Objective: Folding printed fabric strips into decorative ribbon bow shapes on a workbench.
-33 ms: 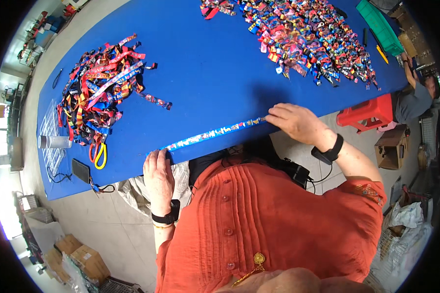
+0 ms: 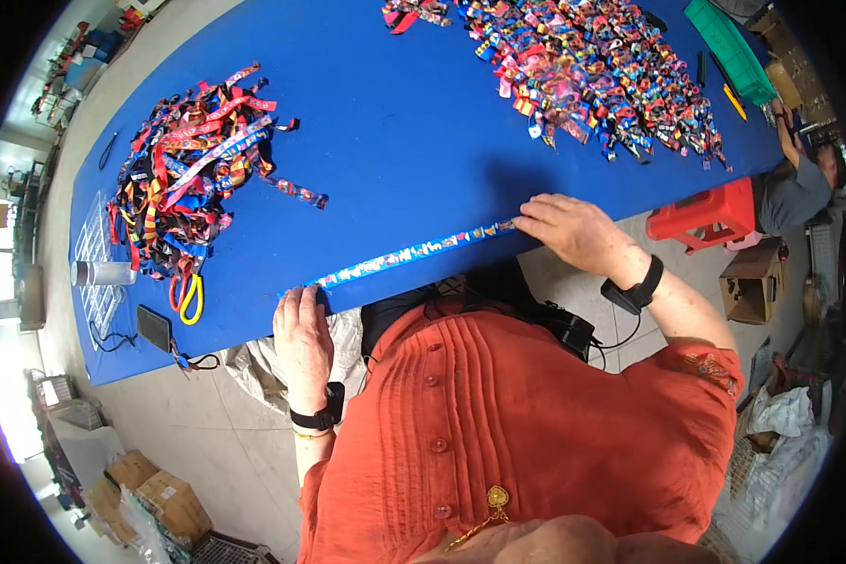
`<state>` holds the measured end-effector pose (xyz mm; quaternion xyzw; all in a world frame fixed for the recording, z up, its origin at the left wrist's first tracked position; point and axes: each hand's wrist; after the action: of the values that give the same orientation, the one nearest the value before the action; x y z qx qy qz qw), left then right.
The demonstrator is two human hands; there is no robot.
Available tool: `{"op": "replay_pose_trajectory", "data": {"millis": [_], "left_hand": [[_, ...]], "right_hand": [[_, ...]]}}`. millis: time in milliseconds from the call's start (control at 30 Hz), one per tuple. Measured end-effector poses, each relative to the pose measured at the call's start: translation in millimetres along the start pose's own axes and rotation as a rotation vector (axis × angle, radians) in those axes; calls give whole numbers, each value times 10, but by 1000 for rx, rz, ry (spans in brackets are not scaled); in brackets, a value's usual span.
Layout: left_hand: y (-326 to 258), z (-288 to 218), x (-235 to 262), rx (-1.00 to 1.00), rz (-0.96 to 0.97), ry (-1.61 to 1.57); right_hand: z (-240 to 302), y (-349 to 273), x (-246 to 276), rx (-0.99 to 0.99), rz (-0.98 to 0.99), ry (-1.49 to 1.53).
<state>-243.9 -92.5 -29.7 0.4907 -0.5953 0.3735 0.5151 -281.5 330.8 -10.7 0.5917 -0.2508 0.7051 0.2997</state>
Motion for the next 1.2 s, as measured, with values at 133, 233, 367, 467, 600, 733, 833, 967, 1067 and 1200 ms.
{"op": "replay_pose_trajectory", "data": {"millis": [133, 233, 367, 467, 600, 733, 833, 967, 1067, 1200], "left_hand": [[0, -4, -13, 11, -7, 1], [5, -7, -10, 11, 0, 0], [-23, 2, -27, 19, -16, 0], [-13, -8, -30, 17, -18, 16], [-1, -22, 1, 8, -18, 5], [0, -10, -1, 3, -17, -11], [-12, -8, -7, 7, -24, -11], [-11, -24, -9, 8, -22, -22], [-1, 0, -27, 13, -23, -24], [13, 48, -60, -3, -14, -9]], "right_hand": [[-120, -187, 103, -81, 25, -108], [-150, -266, 134, -150, 18, -97], [-101, -226, 185, -164, -42, -99], [13, -102, 146, -137, -94, -56], [166, 102, 25, -45, -120, -35], [130, 83, 14, -46, -53, -29], [93, -44, 70, -91, -55, -51], [73, -213, 118, -172, -67, -98], [-14, -239, 156, -193, -47, -27], [-122, -64, 223, -126, -175, -9]]}}
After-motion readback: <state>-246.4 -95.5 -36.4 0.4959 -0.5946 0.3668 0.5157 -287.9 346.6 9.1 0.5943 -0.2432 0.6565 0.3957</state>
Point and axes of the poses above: each hand's wrist, its own y-axis towards the middle knuckle, its own x-axis out of the back of the hand, z = x × y, and after that the axes turned 8 degrees about z, right-handed
